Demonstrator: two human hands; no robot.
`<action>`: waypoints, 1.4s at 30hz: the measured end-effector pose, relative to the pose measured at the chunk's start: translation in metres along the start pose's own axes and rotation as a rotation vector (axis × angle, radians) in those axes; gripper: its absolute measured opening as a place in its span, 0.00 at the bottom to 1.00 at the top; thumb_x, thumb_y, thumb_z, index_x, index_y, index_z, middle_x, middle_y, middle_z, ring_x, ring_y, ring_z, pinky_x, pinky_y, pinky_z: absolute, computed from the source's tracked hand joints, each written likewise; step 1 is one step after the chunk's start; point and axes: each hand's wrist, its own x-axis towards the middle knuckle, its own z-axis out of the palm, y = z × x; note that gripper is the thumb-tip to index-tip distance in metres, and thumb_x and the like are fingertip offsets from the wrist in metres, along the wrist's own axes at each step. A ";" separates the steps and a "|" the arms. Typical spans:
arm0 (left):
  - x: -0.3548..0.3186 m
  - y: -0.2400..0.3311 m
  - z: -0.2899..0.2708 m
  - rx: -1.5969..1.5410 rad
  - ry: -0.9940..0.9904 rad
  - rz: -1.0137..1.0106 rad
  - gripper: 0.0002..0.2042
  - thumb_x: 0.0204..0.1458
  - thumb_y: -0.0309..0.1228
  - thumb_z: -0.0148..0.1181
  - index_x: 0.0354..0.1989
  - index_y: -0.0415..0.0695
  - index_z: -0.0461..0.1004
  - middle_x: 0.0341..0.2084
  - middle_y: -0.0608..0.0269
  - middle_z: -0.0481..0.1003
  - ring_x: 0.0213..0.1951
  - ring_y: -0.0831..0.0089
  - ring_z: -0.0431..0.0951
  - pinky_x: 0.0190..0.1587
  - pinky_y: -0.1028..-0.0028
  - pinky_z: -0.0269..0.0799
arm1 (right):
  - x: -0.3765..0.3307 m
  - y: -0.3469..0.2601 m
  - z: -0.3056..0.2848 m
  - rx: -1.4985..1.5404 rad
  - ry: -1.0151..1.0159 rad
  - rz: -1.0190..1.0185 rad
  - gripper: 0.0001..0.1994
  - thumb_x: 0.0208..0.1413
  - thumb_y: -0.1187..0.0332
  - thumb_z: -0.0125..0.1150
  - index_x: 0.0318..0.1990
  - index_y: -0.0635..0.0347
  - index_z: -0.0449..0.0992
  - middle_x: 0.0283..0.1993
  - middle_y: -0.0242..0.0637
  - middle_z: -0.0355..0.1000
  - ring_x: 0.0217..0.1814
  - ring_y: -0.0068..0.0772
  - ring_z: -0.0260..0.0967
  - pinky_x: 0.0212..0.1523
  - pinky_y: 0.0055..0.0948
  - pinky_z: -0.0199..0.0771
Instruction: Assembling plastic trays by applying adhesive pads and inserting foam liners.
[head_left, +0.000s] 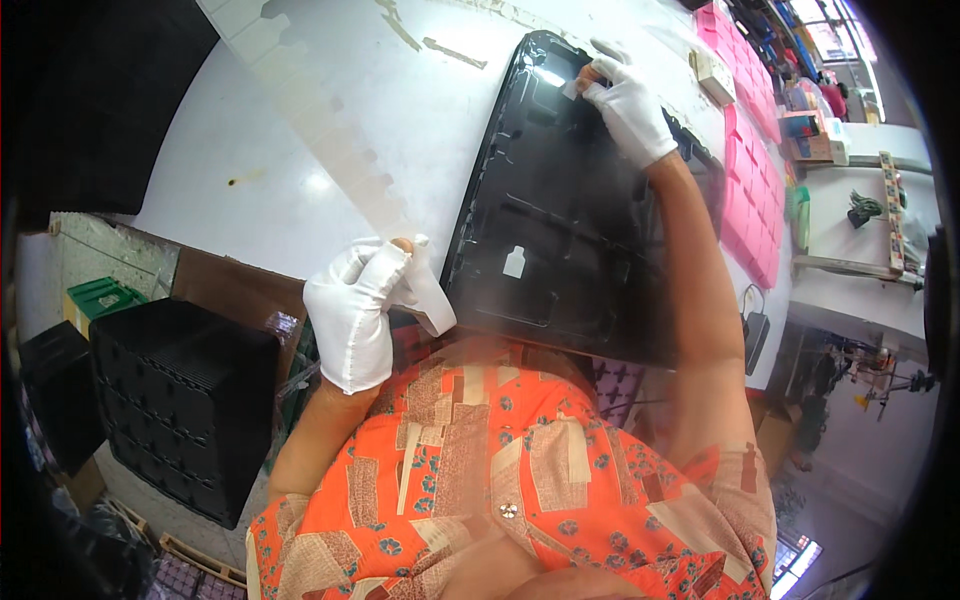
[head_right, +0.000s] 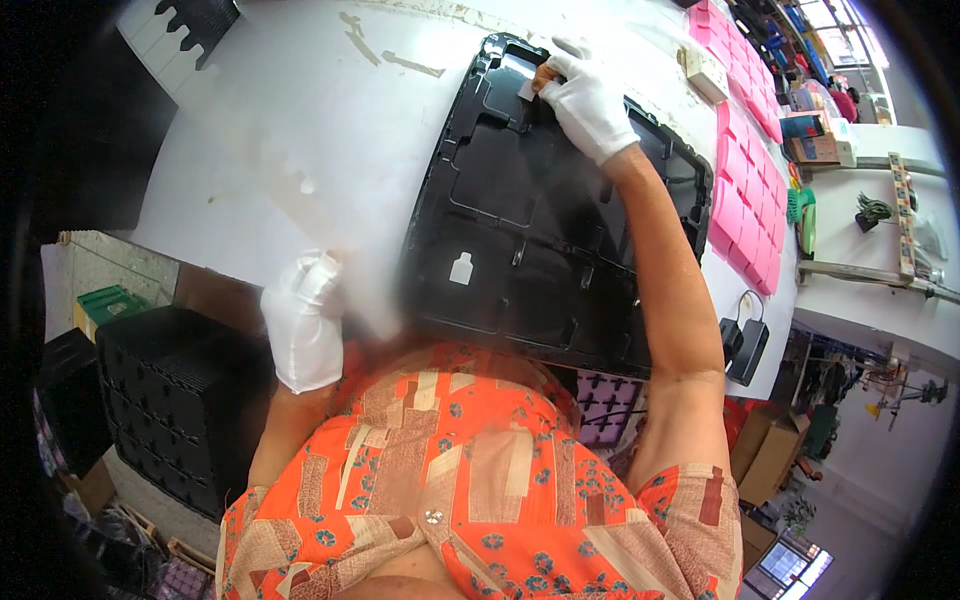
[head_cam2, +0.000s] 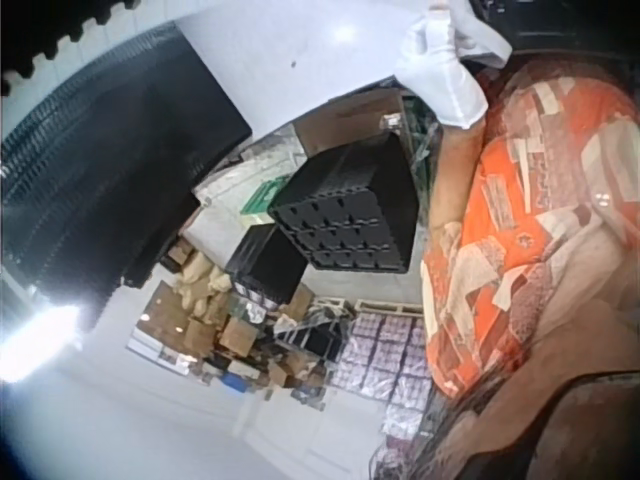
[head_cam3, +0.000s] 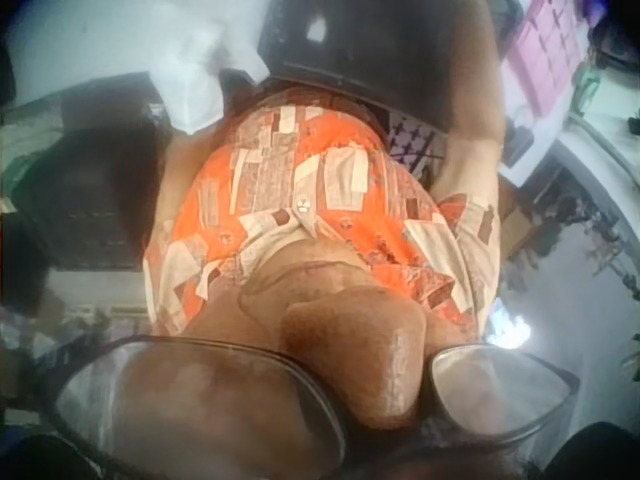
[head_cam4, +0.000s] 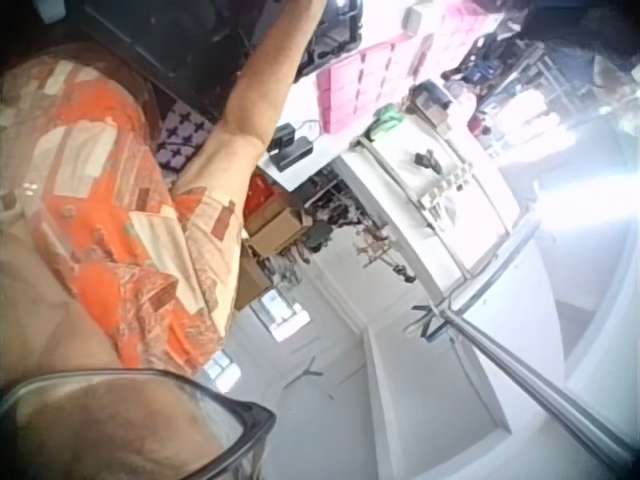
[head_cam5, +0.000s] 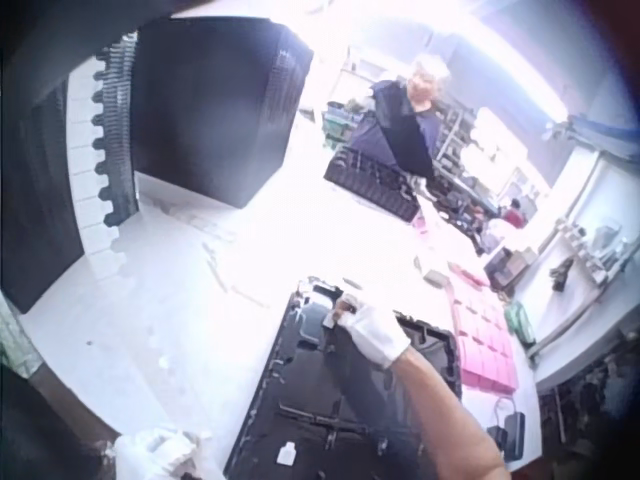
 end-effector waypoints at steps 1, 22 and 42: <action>-0.001 0.001 0.001 0.001 0.001 -0.005 0.10 0.58 0.29 0.61 0.37 0.31 0.80 0.27 0.61 0.79 0.26 0.80 0.77 0.28 0.80 0.73 | 0.001 0.001 0.001 0.013 -0.016 0.015 0.05 0.54 0.70 0.62 0.35 0.61 0.77 0.64 0.55 0.66 0.71 0.51 0.57 0.69 0.38 0.54; -0.005 -0.002 -0.001 0.043 0.037 0.032 0.10 0.58 0.28 0.62 0.37 0.31 0.79 0.25 0.62 0.78 0.24 0.80 0.77 0.27 0.80 0.73 | 0.006 -0.016 0.004 -0.113 0.077 0.316 0.19 0.39 0.54 0.77 0.25 0.63 0.80 0.54 0.60 0.74 0.67 0.51 0.63 0.62 0.37 0.65; -0.036 0.009 0.028 -0.080 -0.144 -0.071 0.09 0.61 0.25 0.54 0.43 0.30 0.76 0.28 0.61 0.77 0.30 0.78 0.73 0.35 0.79 0.69 | -0.126 -0.224 -0.037 0.772 -0.041 0.543 0.07 0.53 0.72 0.66 0.38 0.67 0.81 0.33 0.33 0.79 0.36 0.18 0.74 0.41 0.21 0.73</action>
